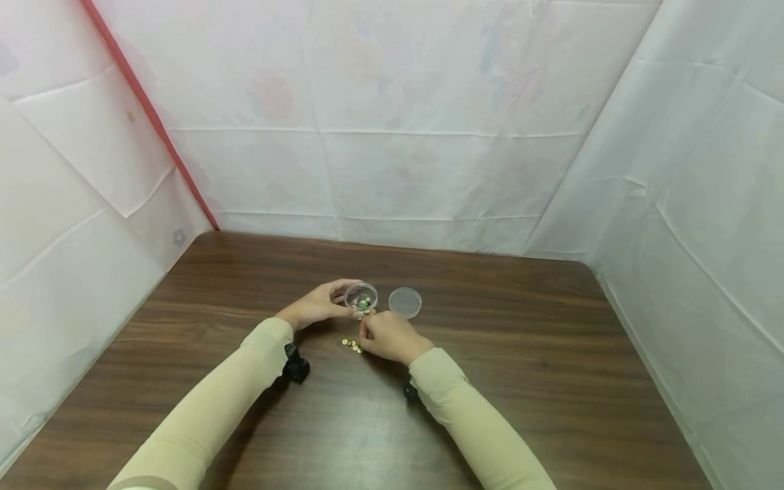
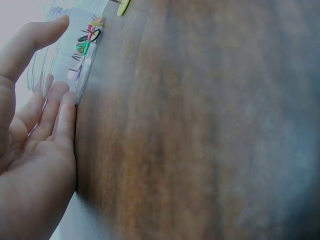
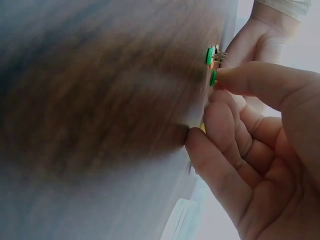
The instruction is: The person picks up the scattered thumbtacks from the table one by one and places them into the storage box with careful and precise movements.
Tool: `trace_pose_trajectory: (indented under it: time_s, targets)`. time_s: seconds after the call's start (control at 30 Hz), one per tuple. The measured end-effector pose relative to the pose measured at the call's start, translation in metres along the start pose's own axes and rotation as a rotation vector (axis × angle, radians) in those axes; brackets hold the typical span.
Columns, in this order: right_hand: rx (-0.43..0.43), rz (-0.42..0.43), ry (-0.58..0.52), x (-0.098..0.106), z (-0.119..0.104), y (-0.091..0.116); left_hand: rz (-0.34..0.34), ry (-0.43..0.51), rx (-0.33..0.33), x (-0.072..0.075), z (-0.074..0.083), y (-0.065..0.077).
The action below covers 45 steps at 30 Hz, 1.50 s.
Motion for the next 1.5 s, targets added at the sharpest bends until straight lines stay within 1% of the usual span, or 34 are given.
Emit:
trace_pose_trajectory:
  time_s: [0.23,0.33,0.5,0.63,0.73,0.97,1.1,1.23,1.5]
  targets:
    - [0.019,0.008,-0.039,0.001,0.001,0.001,-0.002,0.012,-0.005,-0.001,0.0,0.001]
    - [0.028,0.013,-0.081,0.002,0.002,0.002,0.005,0.014,0.011,-0.001,0.0,0.001]
    - [0.032,0.021,-0.176,0.005,0.005,0.002,0.002,0.01,0.012,-0.001,0.0,0.001]
    - [0.035,0.043,-0.196,0.009,0.007,0.001,-0.003,0.002,0.007,-0.001,-0.001,-0.001]
    - [0.023,0.087,-0.189,0.013,0.009,-0.001,-0.009,0.004,0.008,-0.001,-0.002,-0.002]
    - [-0.022,0.255,-0.169,0.027,0.015,-0.009,-0.006,0.022,0.025,-0.001,-0.001,-0.001]
    - [-0.053,0.303,-0.141,0.032,0.018,-0.014,-0.01,0.035,0.026,-0.001,0.0,-0.001]
    - [-0.085,0.294,-0.127,0.033,0.021,-0.018,-0.011,0.04,0.026,-0.001,0.0,-0.001]
    - [-0.135,0.228,-0.107,0.026,0.029,-0.026,-0.011,0.038,0.025,-0.001,-0.001,-0.001]
Point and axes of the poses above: each hand's wrist, its own y-axis away from the middle knuckle, its own x-axis out of the back of the hand, z = x × y, the point moved 5 cm from there along -y, towards the middle knuckle, and after that the axes turned 7 degrees about z, right-handed, at the moved point
